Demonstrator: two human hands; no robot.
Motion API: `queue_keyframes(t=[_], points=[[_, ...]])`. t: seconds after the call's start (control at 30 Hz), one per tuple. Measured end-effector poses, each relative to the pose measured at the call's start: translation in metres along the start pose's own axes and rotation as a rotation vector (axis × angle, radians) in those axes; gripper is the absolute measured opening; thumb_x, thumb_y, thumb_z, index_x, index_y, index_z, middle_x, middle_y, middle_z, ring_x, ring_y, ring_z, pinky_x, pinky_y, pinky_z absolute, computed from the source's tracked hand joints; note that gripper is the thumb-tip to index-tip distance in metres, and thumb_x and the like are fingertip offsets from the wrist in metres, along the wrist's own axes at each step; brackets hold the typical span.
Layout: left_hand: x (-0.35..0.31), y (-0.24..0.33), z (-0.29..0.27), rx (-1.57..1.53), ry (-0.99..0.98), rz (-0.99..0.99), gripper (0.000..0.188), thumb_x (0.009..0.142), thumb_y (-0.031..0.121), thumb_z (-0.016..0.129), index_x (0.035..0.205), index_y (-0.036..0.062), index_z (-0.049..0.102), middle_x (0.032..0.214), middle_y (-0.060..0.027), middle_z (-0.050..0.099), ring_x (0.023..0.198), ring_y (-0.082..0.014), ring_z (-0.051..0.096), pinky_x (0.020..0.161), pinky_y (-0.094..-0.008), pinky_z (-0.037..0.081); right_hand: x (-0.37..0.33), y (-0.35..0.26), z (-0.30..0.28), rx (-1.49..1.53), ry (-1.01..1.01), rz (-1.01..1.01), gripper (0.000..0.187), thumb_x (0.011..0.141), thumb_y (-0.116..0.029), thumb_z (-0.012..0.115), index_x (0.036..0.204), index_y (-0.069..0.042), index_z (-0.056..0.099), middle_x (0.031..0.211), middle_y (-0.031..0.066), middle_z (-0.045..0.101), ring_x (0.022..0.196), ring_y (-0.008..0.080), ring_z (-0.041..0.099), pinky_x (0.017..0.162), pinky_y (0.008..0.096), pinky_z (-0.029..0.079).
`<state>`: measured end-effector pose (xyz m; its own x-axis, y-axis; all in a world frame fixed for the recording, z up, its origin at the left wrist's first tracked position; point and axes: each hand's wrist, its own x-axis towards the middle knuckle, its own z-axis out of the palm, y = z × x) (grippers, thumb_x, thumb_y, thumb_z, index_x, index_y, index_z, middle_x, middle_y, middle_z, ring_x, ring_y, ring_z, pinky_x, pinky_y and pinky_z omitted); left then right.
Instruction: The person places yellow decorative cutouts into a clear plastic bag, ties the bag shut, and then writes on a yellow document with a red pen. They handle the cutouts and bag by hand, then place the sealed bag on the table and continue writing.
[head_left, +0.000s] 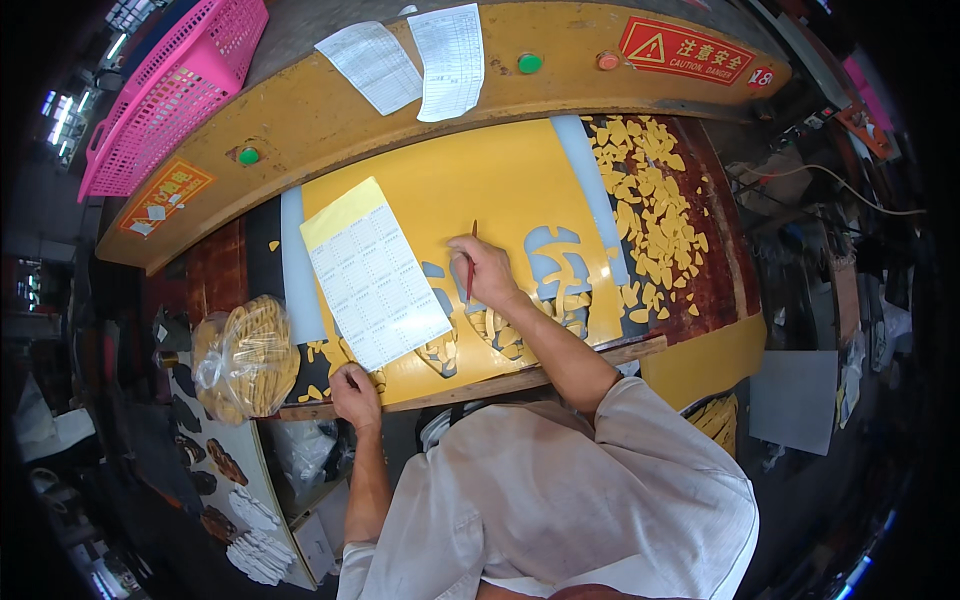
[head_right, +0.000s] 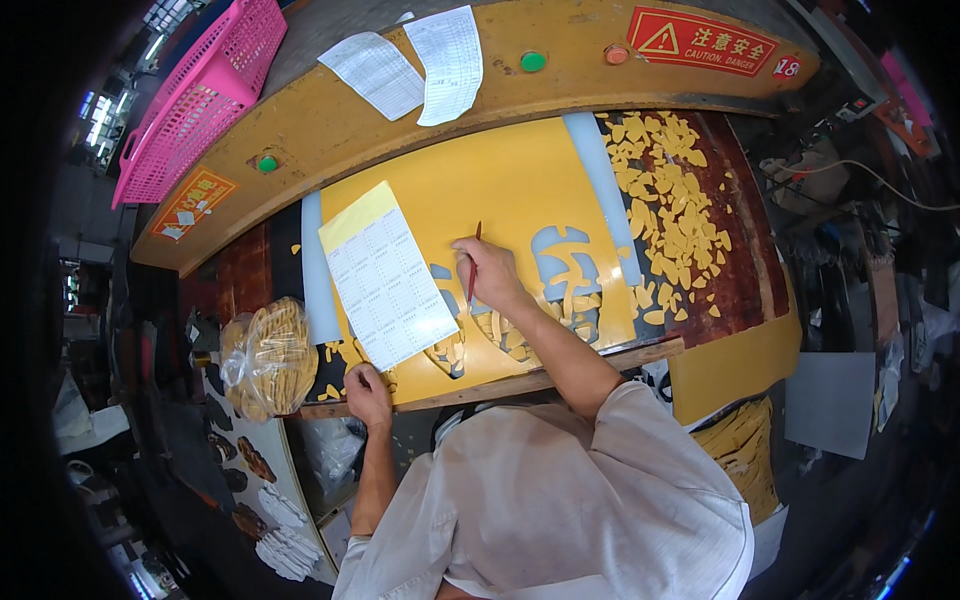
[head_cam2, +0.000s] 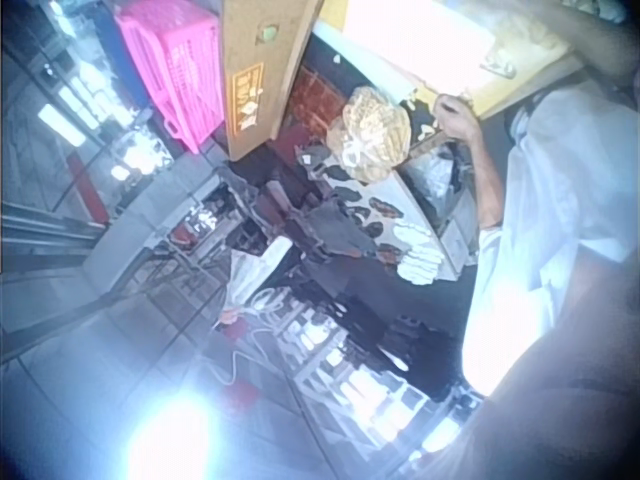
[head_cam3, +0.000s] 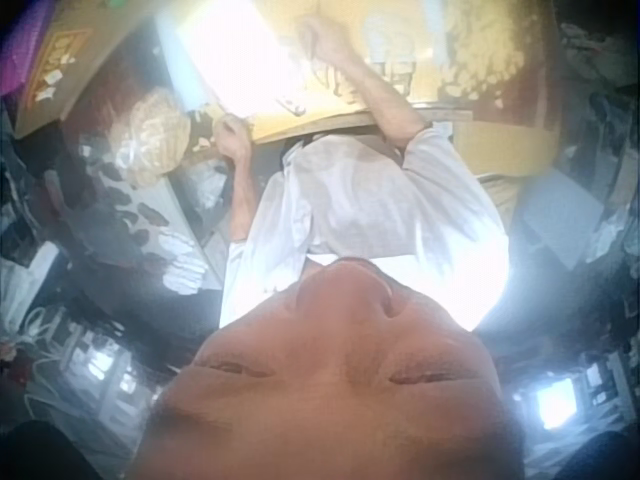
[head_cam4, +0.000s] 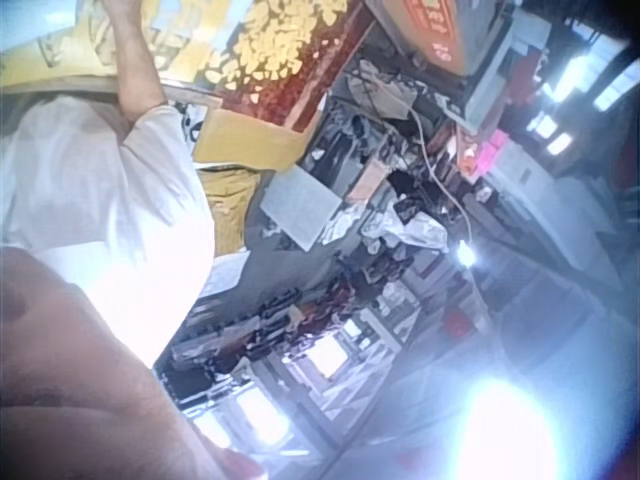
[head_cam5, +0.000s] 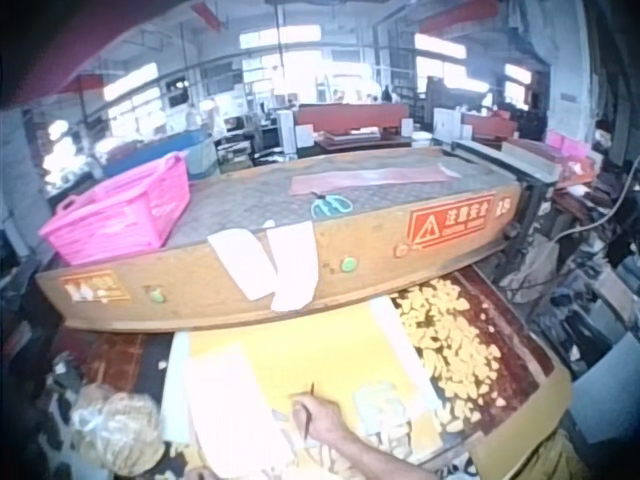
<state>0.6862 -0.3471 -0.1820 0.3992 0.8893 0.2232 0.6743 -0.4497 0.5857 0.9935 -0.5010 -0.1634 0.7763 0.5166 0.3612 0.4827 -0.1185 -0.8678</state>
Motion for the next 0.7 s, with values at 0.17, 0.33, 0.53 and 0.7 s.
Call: queue_keyframes(t=[0.17, 0.33, 0.53, 0.7], points=[[0.0007, 0.0018, 0.0012, 0.047, -0.008, -0.009, 0.024, 0.097, 0.026, 0.061, 0.096, 0.0043, 0.07, 0.092, -0.0135, 0.067, 0.082, -0.0326, 0.066, 0.078, -0.0443, 0.052, 0.0008, 0.0013, 0.0009, 0.01, -0.008, 0.008, 0.023, 0.087, -0.002, 0.067, 0.11, -0.005, 0.067, 0.083, 0.0139, 0.072, 0.071, 0.031, 0.071, 0.065, 0.0382, 0.056], [0.0012, 0.0035, -0.0001, 0.064, -0.018, -0.012, 0.023, 0.096, 0.026, 0.061, 0.097, 0.005, 0.07, 0.093, -0.0131, 0.067, 0.084, -0.0325, 0.067, 0.079, -0.0444, 0.052, 0.0, 0.0015, 0.0007, 0.046, -0.049, 0.068, 0.025, 0.087, -0.002, 0.068, 0.112, -0.005, 0.066, 0.083, 0.013, 0.072, 0.07, 0.0292, 0.071, 0.065, 0.0368, 0.056], [0.0012, 0.0033, -0.001, 0.044, -0.033, -0.029, 0.022, 0.096, 0.026, 0.061, 0.098, 0.0058, 0.07, 0.096, -0.0125, 0.067, 0.086, -0.032, 0.067, 0.08, -0.0443, 0.052, -0.0012, 0.0021, 0.0032, 0.081, -0.052, 0.108, 0.026, 0.087, -0.002, 0.068, 0.113, -0.005, 0.066, 0.081, 0.0125, 0.071, 0.07, 0.0264, 0.071, 0.065, 0.0361, 0.056], [0.0012, 0.0033, -0.0006, 0.036, -0.034, -0.035, 0.022, 0.096, 0.025, 0.062, 0.098, 0.0052, 0.07, 0.096, -0.0123, 0.067, 0.087, -0.0317, 0.066, 0.08, -0.0444, 0.052, -0.0006, 0.0006, 0.004, 0.035, -0.029, 0.08, 0.024, 0.089, -0.002, 0.068, 0.112, -0.005, 0.066, 0.082, 0.0141, 0.071, 0.071, 0.0278, 0.071, 0.067, 0.0363, 0.057]])
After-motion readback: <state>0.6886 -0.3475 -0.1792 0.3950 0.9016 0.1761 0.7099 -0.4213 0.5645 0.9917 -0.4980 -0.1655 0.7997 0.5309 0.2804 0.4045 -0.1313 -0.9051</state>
